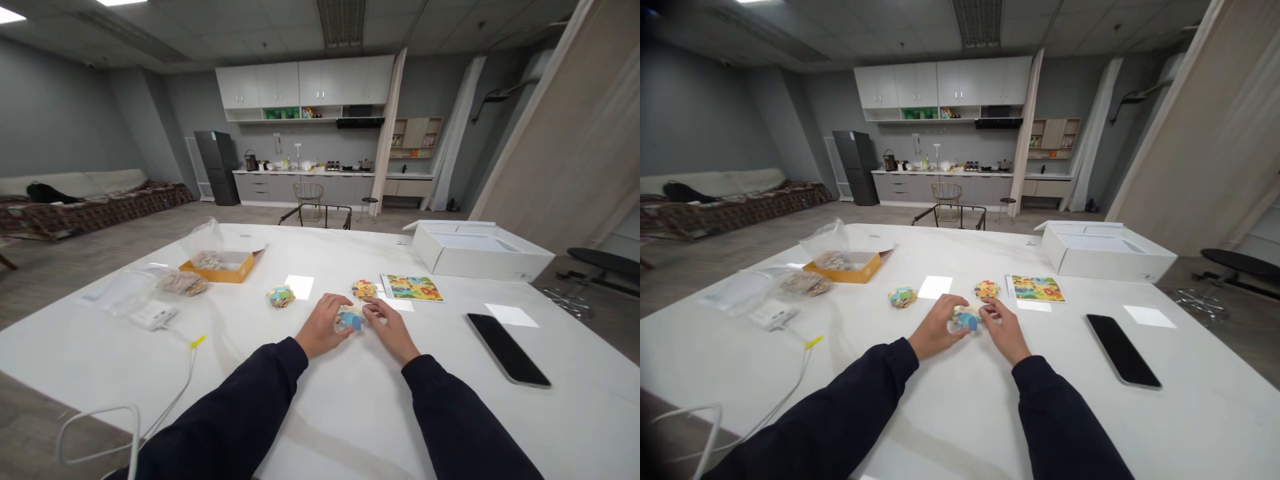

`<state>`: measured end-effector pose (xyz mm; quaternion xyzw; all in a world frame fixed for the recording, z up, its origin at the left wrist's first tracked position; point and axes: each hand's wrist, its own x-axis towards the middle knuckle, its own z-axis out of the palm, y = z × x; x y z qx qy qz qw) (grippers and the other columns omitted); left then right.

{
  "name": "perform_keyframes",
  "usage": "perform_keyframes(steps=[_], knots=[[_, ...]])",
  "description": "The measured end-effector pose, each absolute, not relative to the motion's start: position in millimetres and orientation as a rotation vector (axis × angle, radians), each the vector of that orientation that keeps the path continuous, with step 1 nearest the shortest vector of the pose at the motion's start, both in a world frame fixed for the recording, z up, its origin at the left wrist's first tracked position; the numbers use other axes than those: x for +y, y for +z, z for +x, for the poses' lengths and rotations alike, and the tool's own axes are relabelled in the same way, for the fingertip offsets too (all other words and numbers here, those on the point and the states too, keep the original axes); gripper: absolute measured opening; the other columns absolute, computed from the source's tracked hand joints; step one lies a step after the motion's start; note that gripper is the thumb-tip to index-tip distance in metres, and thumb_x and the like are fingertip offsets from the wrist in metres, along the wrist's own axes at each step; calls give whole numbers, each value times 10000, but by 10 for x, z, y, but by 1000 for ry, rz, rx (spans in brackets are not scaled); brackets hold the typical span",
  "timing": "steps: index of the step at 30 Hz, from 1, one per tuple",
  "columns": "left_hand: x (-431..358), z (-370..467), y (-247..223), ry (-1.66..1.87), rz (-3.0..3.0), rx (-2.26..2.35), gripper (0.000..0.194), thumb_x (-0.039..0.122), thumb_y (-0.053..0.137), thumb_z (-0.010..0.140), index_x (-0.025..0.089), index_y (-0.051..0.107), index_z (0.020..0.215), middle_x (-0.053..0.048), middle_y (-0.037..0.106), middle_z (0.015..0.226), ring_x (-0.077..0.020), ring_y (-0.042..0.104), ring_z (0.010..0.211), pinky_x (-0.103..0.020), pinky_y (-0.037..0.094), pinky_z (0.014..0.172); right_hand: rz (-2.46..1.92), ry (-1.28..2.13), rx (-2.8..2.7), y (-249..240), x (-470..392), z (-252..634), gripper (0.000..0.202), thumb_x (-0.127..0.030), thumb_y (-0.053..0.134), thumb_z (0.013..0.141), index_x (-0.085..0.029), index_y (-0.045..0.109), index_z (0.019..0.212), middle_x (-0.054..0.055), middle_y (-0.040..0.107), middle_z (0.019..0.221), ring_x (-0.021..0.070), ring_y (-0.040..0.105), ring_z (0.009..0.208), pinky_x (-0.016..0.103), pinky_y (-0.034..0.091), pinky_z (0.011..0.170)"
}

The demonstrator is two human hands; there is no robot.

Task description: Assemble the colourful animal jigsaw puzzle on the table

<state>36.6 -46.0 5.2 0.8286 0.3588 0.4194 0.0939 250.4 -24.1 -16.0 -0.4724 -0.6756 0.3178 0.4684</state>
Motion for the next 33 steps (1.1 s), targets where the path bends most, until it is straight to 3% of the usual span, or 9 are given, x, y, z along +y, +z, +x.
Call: perform_keyframes(steps=[4,7,10,15,21,33], knots=[[-389,688,7,1236,2450,1053,585,198,807,798,262,520,1304,-102,611,1294,-308,538,1262,-505,510,1057,-1159,957,-1448,-199,-167,2584,573,-627,727,762,-174,676,1109,-25,589,621,179,585,595,297,466,578],[-320,652,-67,1178,2469,1131,554,224,821,789,252,554,1273,-114,601,1321,-319,521,1286,-518,487,1073,-1295,798,-1418,-249,-94,2765,556,-621,723,739,-163,696,1052,-64,482,551,148,478,514,276,383,520],[-271,524,-147,1065,2459,1229,355,221,765,822,246,631,1150,-89,659,1171,-297,583,1158,-488,511,1000,-1388,670,-1506,-271,-40,2856,488,-562,698,761,-161,728,1037,-67,458,544,141,445,512,281,376,542],[-261,461,-172,909,2442,1339,130,227,720,847,250,711,975,-65,685,1072,-274,601,1058,-447,510,939,-1469,578,-1673,-310,38,2785,411,-490,660,808,-189,766,1066,7,614,713,176,546,629,314,447,639],[-280,497,-139,871,2446,1360,113,235,699,866,258,732,972,-72,685,1096,-285,592,1059,-455,508,919,-1478,411,-1837,-393,97,2797,336,-416,648,836,-197,800,1040,62,620,916,223,610,835,367,497,821],[-267,481,-183,857,2463,1376,138,235,701,878,254,736,1010,-75,668,1116,-278,582,1078,-447,503,941,-1504,390,-1821,-404,73,2779,311,-375,686,839,-168,812,1033,83,625,936,239,628,857,378,517,840]])
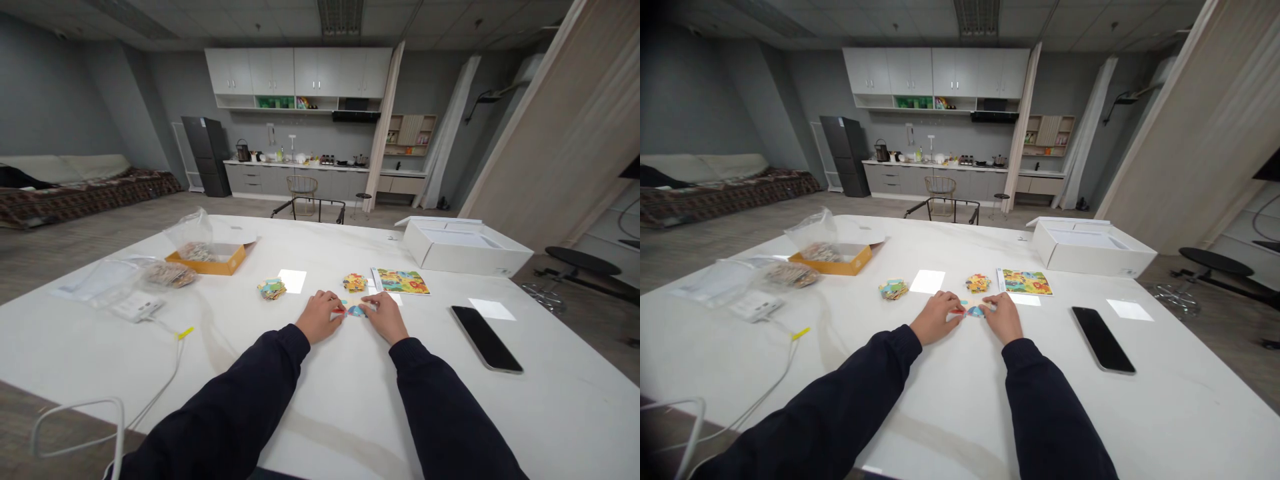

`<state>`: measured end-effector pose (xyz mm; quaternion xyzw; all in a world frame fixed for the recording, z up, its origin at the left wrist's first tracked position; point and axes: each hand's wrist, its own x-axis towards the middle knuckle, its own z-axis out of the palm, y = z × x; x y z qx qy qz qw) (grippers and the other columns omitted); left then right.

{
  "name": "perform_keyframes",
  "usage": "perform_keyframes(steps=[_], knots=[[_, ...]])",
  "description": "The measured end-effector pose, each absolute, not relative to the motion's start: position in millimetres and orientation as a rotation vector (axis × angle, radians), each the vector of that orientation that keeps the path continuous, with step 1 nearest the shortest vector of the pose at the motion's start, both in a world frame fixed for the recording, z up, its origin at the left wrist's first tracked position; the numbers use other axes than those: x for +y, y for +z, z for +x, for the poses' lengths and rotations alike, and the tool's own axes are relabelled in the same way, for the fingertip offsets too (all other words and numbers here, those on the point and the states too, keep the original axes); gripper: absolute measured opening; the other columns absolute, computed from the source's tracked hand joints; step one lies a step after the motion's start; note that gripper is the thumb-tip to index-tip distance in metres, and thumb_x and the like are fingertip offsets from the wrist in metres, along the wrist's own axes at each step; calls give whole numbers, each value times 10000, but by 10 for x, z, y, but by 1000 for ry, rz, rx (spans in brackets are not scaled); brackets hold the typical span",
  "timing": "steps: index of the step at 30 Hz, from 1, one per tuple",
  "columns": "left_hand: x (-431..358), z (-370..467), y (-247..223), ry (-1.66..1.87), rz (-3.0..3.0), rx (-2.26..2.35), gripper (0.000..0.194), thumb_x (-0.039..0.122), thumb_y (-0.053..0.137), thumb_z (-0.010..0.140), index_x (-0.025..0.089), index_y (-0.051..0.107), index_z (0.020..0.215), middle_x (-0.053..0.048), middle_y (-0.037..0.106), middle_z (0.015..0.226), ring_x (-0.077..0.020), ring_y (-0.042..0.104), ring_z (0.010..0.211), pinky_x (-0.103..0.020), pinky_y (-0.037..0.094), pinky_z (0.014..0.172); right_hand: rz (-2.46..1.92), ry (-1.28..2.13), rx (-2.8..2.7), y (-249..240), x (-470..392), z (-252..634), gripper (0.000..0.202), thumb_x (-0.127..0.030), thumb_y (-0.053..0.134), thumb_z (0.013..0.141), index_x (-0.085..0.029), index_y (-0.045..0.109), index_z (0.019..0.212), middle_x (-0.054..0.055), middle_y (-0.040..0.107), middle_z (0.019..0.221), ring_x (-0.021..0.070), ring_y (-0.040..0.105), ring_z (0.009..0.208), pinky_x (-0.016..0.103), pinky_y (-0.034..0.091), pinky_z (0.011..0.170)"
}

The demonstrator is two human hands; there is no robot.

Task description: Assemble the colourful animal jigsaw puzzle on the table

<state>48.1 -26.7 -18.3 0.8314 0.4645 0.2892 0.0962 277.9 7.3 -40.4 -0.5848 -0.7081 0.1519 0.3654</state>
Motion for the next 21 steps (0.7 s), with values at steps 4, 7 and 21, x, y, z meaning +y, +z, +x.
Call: perform_keyframes(steps=[4,7,21], knots=[[-287,510,-201,844,2469,1385,143,233,691,881,253,728,1018,-77,664,1120,-282,581,1089,-454,501,945,-1492,364,-1825,-376,38,2762,317,-381,669,843,-179,806,1045,87,648,946,235,627,835,379,526,819],[-287,459,-149,879,2495,1360,192,246,706,869,257,712,1061,-84,655,1164,-294,576,1124,-461,497,945,-1462,356,-1820,-343,-6,2788,376,-406,643,854,-174,778,1116,82,682,941,219,605,767,388,531,804],[-124,-1114,-86,977,1974,2199,523,487,816,726,257,633,1159,-90,670,1190,-374,565,1160,-528,457,984,-1487,401,-1835,-367,-56,2875,468,-489,579,895,-199,747,1221,121,736,1040,287,679,968,458,536,917]])
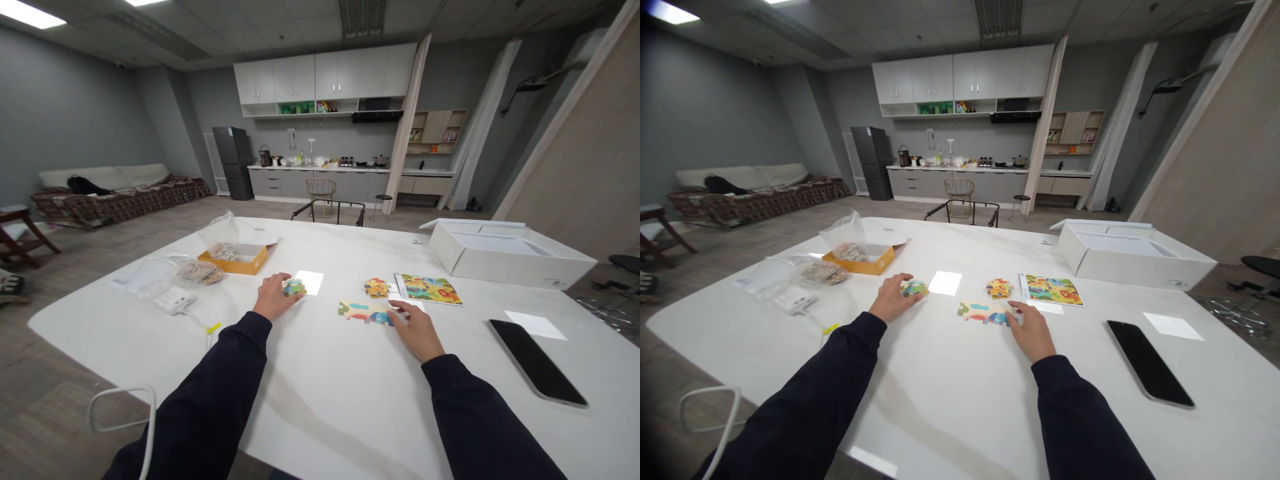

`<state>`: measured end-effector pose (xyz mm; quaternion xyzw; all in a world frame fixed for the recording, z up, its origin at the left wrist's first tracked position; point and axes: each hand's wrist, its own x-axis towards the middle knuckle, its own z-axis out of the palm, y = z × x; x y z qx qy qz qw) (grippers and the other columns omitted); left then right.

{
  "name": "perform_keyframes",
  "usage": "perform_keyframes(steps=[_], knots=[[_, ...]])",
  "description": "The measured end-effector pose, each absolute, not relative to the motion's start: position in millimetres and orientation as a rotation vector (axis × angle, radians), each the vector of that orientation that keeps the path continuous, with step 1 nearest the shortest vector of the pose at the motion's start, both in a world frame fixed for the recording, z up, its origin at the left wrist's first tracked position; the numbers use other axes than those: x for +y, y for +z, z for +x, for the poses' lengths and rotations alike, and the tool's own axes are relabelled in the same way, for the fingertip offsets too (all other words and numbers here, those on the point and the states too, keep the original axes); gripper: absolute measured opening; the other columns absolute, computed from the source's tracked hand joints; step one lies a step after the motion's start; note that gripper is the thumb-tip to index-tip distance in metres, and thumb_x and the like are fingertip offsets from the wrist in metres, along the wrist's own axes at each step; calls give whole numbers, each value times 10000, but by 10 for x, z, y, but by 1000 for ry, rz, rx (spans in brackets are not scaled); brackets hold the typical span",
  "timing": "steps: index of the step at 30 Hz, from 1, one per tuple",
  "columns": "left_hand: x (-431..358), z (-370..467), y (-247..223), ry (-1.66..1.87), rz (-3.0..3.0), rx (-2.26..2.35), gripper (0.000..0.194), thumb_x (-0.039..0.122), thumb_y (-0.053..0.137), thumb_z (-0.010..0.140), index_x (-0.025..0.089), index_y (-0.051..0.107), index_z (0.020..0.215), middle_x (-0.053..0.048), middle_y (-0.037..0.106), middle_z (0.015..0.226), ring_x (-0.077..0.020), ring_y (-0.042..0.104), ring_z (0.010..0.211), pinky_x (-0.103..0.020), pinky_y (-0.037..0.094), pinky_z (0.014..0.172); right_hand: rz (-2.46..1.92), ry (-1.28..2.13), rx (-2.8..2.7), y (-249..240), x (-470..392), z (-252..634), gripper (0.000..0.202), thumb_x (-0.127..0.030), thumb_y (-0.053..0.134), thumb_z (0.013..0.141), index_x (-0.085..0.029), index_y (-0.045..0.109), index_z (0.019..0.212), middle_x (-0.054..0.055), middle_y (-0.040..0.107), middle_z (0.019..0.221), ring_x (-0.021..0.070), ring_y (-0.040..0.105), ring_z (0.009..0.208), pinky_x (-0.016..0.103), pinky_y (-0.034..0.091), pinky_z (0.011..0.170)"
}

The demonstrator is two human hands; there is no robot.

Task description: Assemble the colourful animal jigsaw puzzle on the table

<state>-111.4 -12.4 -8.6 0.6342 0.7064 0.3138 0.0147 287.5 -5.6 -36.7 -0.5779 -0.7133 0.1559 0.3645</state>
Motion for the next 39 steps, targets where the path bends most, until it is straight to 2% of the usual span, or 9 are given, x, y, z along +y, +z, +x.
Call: perform_keyframes(steps=[5,9,13,17,25,31,39], knots=[[-104,-1090,-90,1078,2033,2139,439,386,816,727,255,638,1107,-79,674,1140,-343,590,1112,-497,481,966,-1487,415,-1807,-367,-51,2881,466,-492,570,893,-200,747,1210,115,731,1011,281,679,947,468,538,913],[-194,-898,48,1311,2200,1872,510,331,835,740,256,594,1184,-79,642,1212,-322,583,1169,-494,477,1042,-1467,404,-1759,-351,-54,2848,441,-467,565,889,-199,741,1191,113,739,1052,270,680,930,455,545,880],[-394,-461,147,1454,2408,1411,591,394,854,782,276,539,1268,-92,621,1263,-307,573,1233,-485,481,1086,-1341,420,-1725,-270,-103,2775,399,-440,546,908,-201,718,1176,118,742,1147,266,676,980,430,551,867],[-545,-96,119,1423,2524,1118,669,445,874,771,282,510,1309,-100,634,1254,-310,568,1240,-505,475,1095,-1267,425,-1735,-219,-140,2720,371,-406,551,923,-197,705,1189,113,752,1119,262,674,981,433,542,890],[-539,-75,90,1384,2407,1200,620,467,873,762,271,548,1252,-120,625,1240,-334,574,1235,-524,480,1084,-1265,464,-1741,-238,-141,2710,360,-401,551,930,-194,714,1176,107,764,1064,257,685,958,441,538,903],[-551,-63,103,1363,2434,1128,651,429,897,745,264,535,1259,-115,627,1235,-321,580,1209,-510,497,1058,-1251,483,-1733,-211,-160,2694,367,-406,560,930,-186,721,1176,103,764,1039,251,688,937,420,540,886],[-584,-21,103,1278,2503,1005,678,382,874,779,256,514,1339,-120,627,1276,-319,580,1225,-515,491,1069,-1046,756,-1860,3,-347,2531,362,-444,625,946,-223,722,1215,64,775,1022,235,703,964,383,521,909]])
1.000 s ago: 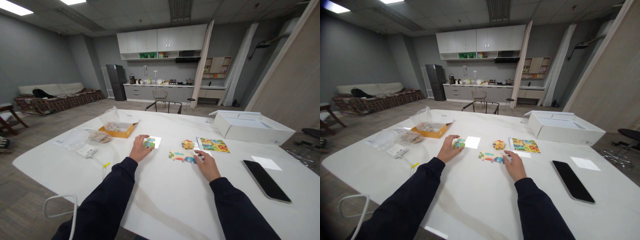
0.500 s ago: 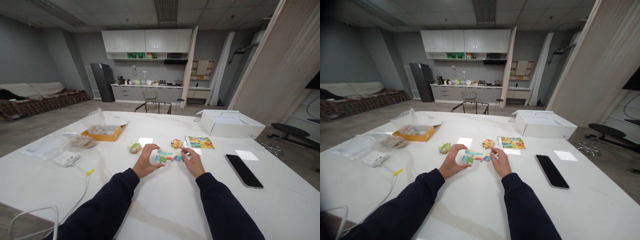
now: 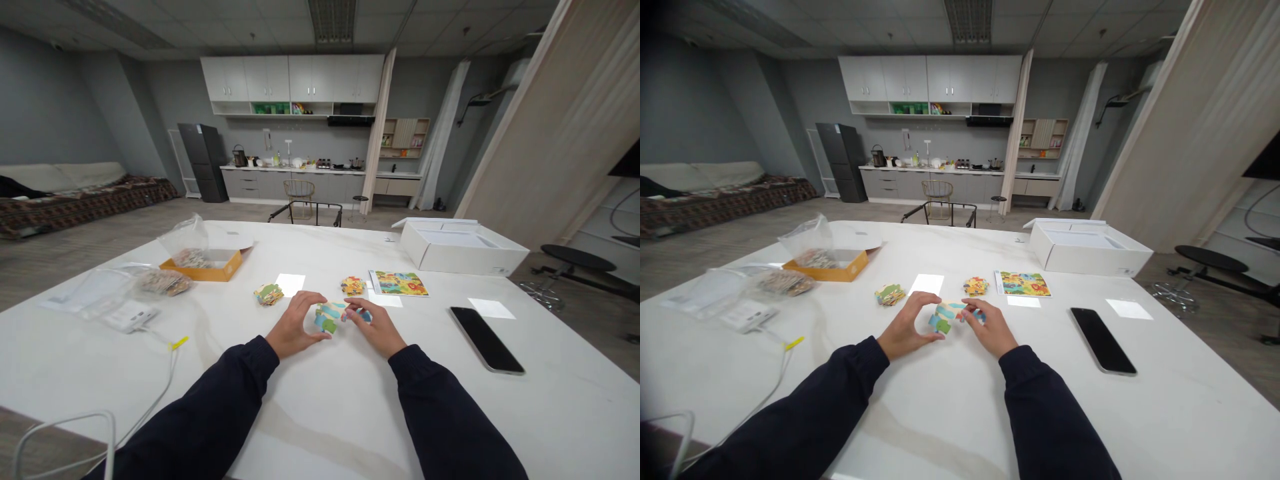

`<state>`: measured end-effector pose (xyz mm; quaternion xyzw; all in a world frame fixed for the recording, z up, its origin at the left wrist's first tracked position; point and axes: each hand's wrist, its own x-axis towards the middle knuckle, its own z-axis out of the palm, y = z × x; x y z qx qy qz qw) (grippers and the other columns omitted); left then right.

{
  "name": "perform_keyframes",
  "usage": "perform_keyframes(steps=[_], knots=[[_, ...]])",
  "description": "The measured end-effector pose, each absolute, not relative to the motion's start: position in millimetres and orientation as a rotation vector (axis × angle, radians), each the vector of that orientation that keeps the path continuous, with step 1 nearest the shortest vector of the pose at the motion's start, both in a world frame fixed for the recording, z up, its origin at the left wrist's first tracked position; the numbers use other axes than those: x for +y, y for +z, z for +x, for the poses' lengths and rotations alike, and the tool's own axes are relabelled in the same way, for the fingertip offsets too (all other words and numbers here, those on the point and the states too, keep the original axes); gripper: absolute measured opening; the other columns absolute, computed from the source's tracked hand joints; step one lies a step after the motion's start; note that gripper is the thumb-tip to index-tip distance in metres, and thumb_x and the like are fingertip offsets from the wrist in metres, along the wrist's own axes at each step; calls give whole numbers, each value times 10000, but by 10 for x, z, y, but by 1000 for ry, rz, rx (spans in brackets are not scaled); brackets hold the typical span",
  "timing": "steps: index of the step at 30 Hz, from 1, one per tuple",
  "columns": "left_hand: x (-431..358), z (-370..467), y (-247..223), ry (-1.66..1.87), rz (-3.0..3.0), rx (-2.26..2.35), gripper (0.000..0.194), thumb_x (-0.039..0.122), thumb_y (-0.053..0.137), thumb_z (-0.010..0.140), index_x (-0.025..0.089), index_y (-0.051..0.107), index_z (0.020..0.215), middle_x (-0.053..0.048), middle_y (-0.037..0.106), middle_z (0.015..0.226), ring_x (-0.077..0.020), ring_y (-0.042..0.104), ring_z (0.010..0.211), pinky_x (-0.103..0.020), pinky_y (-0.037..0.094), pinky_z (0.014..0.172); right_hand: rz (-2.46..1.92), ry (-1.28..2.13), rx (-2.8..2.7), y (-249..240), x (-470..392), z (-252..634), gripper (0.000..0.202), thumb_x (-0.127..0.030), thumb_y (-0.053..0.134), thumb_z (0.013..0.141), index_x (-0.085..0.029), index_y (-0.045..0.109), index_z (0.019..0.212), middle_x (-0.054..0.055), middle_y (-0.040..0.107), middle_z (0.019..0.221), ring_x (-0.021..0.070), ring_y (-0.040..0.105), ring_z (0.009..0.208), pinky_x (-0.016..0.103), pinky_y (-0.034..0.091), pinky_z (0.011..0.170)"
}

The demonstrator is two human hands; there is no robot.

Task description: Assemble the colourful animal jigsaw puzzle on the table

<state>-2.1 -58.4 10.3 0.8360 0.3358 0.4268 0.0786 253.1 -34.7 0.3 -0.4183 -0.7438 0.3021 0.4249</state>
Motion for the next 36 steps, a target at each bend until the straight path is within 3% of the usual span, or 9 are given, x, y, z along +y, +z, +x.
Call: perform_keyframes(steps=[4,7,13,18,26,32,36], knots=[[-589,-6,81,1174,2551,936,722,388,879,774,252,503,1375,-115,632,1283,-309,572,1216,-493,505,1053,-951,970,-1788,76,-458,2323,430,-478,658,923,-217,688,1263,42,769,923,208,698,865,350,538,820],[-591,-1,71,1100,2581,893,742,398,850,813,263,463,1432,-118,625,1339,-306,559,1243,-501,498,1071,-973,1110,-1628,44,-398,2310,430,-501,754,814,-174,720,1091,32,733,778,186,675,700,317,546,682],[-596,-32,87,1049,2528,953,621,346,746,918,266,441,1453,-135,548,1459,-304,489,1366,-531,426,1167,-1301,840,-1111,-124,-49,2934,447,-485,806,646,-177,643,927,23,702,666,191,661,527,291,499,504],[-599,-39,99,952,2541,941,511,303,707,933,253,495,1396,-130,593,1374,-294,522,1299,-519,460,1126,-1480,810,-1160,-213,13,3186,438,-431,705,661,-176,665,1016,28,713,691,223,695,548,312,517,523],[-591,-49,80,902,2556,930,362,307,676,944,255,587,1291,-124,607,1340,-293,535,1291,-512,460,1118,-1608,668,-1241,-146,-41,3161,322,-370,656,657,-182,760,897,17,700,590,238,674,654,352,515,709],[-578,-62,56,868,2547,946,353,307,677,943,258,596,1283,-127,600,1342,-292,521,1302,-514,461,1119,-1626,647,-1254,-154,-49,3167,300,-357,655,647,-181,761,866,28,714,588,245,683,665,348,516,714],[-587,-63,64,863,2546,956,330,332,669,950,260,612,1268,-128,605,1340,-294,528,1293,-515,473,1111,-1606,654,-1268,-184,-21,3164,379,-381,622,689,-173,781,964,37,739,661,234,677,681,347,522,711]])
